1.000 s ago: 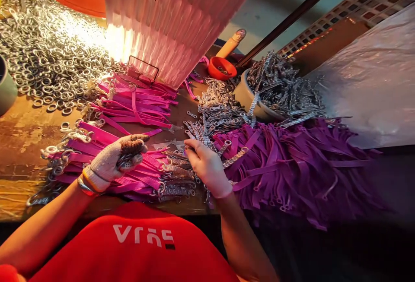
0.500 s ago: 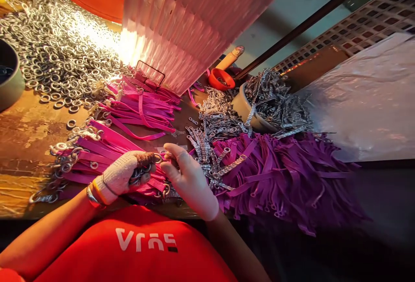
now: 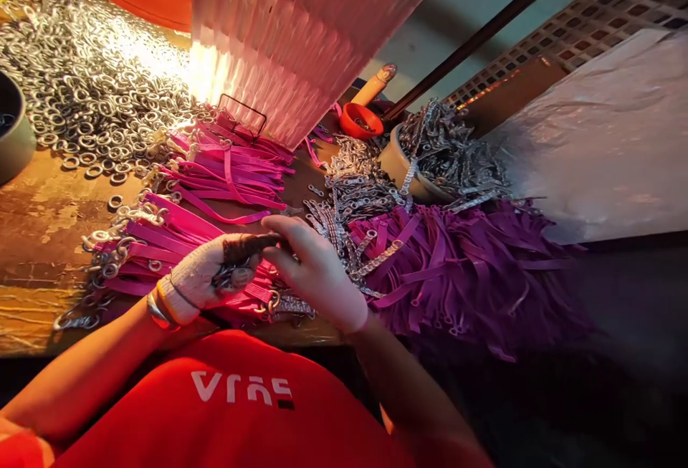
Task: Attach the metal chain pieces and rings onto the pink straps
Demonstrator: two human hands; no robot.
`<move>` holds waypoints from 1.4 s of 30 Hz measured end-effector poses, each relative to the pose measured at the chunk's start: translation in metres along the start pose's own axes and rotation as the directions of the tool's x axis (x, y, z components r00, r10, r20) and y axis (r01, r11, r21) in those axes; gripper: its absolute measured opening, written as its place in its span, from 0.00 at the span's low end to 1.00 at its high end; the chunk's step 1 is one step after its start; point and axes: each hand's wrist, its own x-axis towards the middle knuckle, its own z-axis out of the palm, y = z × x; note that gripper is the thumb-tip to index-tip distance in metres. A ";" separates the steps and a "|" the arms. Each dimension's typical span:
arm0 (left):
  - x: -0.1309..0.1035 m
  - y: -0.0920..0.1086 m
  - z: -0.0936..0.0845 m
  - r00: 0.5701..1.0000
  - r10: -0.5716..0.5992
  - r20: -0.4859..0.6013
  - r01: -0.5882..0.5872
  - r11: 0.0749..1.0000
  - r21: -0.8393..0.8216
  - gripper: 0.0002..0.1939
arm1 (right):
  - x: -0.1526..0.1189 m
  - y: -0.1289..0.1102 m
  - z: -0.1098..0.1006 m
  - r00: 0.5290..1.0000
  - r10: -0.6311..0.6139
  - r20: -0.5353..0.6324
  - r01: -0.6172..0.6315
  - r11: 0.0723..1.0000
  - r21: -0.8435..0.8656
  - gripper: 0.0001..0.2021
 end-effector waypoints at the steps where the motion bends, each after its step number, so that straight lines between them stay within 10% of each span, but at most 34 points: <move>1: 0.001 0.003 0.003 1.000 0.027 -0.002 -0.027 0.999 0.031 0.11 | 0.005 0.000 -0.003 1.000 0.010 -0.009 -0.009 1.000 0.027 0.15; 9: 0.000 0.038 0.027 0.924 0.374 -0.085 -0.241 0.737 0.631 0.12 | 0.033 0.006 -0.032 0.986 -0.125 0.109 0.133 0.989 -0.069 0.10; 18: 0.046 0.032 0.034 0.971 0.213 -0.107 -0.196 0.969 0.150 0.12 | 0.042 0.037 -0.017 0.995 0.102 0.007 -0.102 0.985 0.138 0.13; 22: 0.062 0.030 0.025 0.977 0.163 -0.139 -0.126 0.961 0.245 0.13 | 0.045 0.053 -0.013 0.993 0.115 0.022 -0.115 0.993 0.026 0.14; 26: 0.059 0.044 0.021 0.931 0.295 -0.216 -0.100 0.773 0.627 0.15 | 0.050 0.068 -0.025 0.987 0.068 0.143 -0.027 0.961 -0.275 0.19; 32: 0.060 0.060 0.018 0.894 0.447 -0.039 -0.183 0.441 0.879 0.08 | 0.064 0.078 -0.036 0.920 -0.022 0.392 0.173 0.919 -0.354 0.10; 38: 0.064 0.064 0.019 0.960 0.278 -0.038 -0.087 0.424 0.901 0.06 | 0.077 0.086 -0.035 0.870 -0.059 0.489 0.172 0.967 -0.189 0.08; 42: 0.062 0.064 0.025 0.954 0.234 -0.190 -0.017 0.670 0.742 0.11 | 0.077 0.083 -0.033 0.919 -0.031 0.392 0.079 0.991 -0.108 0.11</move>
